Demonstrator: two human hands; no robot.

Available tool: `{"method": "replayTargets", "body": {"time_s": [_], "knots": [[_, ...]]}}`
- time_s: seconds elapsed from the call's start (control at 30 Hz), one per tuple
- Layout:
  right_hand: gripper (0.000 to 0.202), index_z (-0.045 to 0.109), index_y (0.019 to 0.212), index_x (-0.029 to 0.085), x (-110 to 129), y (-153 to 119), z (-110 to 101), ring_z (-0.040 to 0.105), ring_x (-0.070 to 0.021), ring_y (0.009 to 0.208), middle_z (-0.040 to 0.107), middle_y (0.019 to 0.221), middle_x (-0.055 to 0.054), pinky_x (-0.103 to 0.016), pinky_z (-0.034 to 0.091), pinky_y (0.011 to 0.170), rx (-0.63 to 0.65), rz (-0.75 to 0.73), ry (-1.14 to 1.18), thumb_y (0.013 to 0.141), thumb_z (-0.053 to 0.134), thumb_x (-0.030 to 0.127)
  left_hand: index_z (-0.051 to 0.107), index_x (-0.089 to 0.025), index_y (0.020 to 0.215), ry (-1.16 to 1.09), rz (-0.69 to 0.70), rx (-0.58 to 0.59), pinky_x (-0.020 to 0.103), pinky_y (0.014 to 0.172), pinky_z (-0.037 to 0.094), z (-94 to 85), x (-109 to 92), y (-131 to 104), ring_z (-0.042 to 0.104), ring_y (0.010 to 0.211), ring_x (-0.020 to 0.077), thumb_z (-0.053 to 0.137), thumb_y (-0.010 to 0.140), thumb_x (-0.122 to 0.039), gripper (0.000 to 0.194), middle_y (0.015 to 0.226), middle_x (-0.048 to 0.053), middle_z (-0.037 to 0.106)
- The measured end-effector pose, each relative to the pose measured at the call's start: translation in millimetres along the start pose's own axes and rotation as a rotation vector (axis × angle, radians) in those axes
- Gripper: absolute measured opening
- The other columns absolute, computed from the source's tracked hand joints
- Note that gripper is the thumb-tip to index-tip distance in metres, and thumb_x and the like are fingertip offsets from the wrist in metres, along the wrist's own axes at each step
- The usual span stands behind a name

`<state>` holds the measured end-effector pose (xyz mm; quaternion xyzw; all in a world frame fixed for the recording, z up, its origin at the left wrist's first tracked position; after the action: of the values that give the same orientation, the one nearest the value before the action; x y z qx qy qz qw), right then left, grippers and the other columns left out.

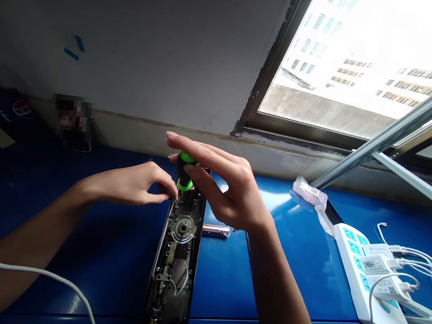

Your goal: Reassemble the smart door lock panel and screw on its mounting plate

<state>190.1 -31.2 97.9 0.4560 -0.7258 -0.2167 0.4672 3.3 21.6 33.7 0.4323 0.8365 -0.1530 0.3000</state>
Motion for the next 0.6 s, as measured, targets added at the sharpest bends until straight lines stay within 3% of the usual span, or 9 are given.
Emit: {"method": "replayTargets", "body": {"time_s": [0.07, 0.17, 0.23, 0.33, 0.43, 0.53, 0.6], "knots": [[0.042, 0.071, 0.136, 0.033, 0.2, -0.1, -1.5, 0.076, -0.0219, 0.102, 0.077, 0.121, -0.004, -0.039, 0.066, 0.086, -0.037, -0.053, -0.031, 0.096, 0.071, 0.020, 0.083, -0.019, 0.098, 0.003, -0.010, 0.004, 0.023, 0.071, 0.048, -0.3, -0.9, -0.1, 0.071, 0.080, 0.0171, 0.060, 0.087, -0.017, 0.025, 0.094, 0.002, 0.080], [0.038, 0.078, 0.124, 0.030, 1.1, -0.5, -4.1, 0.071, -0.0181, 0.087, 0.072, 0.102, -0.004, -0.034, 0.064, 0.074, -0.097, -0.110, -0.130, 0.086, 0.084, 0.035, 0.082, -0.019, 0.093, 0.007, -0.027, 0.009, 0.022, 0.066, 0.046, -0.6, -2.1, -0.3, 0.069, 0.074, 0.0152, 0.060, 0.087, -0.017, 0.022, 0.086, 0.001, 0.079], [0.037, 0.074, 0.132, 0.028, 0.5, -0.3, -2.8, 0.071, -0.0206, 0.099, 0.071, 0.114, -0.007, -0.038, 0.064, 0.083, -0.059, -0.049, -0.108, 0.097, 0.071, 0.039, 0.082, -0.019, 0.094, 0.009, -0.013, -0.001, 0.023, 0.067, 0.046, -0.7, -2.3, -0.2, 0.069, 0.074, 0.0157, 0.061, 0.086, -0.018, 0.023, 0.088, 0.001, 0.079], [0.041, 0.064, 0.144, 0.030, 0.5, 0.0, 0.4, 0.070, -0.0249, 0.122, 0.070, 0.136, -0.007, -0.047, 0.060, 0.103, 0.013, 0.027, -0.003, 0.107, 0.050, 0.023, 0.083, -0.020, 0.100, 0.008, 0.014, -0.022, 0.024, 0.072, 0.049, -0.6, -1.2, -0.3, 0.070, 0.079, 0.0174, 0.062, 0.086, -0.020, 0.026, 0.094, 0.003, 0.080], [0.039, 0.072, 0.134, 0.032, 0.8, 0.1, -2.2, 0.075, -0.0221, 0.106, 0.076, 0.120, -0.004, -0.041, 0.065, 0.090, -0.045, -0.049, -0.021, 0.098, 0.068, 0.018, 0.084, -0.020, 0.100, 0.014, 0.014, -0.021, 0.024, 0.072, 0.049, -0.3, -0.2, -0.5, 0.070, 0.077, 0.0171, 0.061, 0.086, -0.021, 0.026, 0.093, 0.003, 0.080], [0.036, 0.079, 0.120, 0.030, 0.5, -0.9, -6.5, 0.070, -0.0183, 0.088, 0.072, 0.099, -0.003, -0.034, 0.063, 0.073, -0.128, -0.118, -0.144, 0.085, 0.086, 0.030, 0.083, -0.020, 0.098, 0.027, 0.010, -0.007, 0.024, 0.069, 0.047, -0.2, -1.1, -0.6, 0.068, 0.073, 0.0159, 0.060, 0.087, -0.020, 0.025, 0.088, 0.002, 0.079], [0.031, 0.077, 0.126, 0.029, -0.5, -0.9, -6.3, 0.071, -0.0205, 0.098, 0.071, 0.110, -0.006, -0.036, 0.064, 0.081, -0.102, -0.065, -0.144, 0.095, 0.075, 0.034, 0.083, -0.020, 0.099, 0.028, 0.016, -0.014, 0.024, 0.070, 0.048, -0.6, -1.7, -0.5, 0.068, 0.074, 0.0163, 0.060, 0.087, -0.021, 0.026, 0.088, 0.002, 0.080]]}}
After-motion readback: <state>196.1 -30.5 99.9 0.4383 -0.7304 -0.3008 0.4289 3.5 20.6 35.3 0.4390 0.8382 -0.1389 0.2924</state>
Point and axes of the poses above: each hand's wrist, its own y-axis towards the middle knuckle, its own z-axis out of the palm, x = y × z, the point moved 4 cm from there along y, towards the middle knuckle
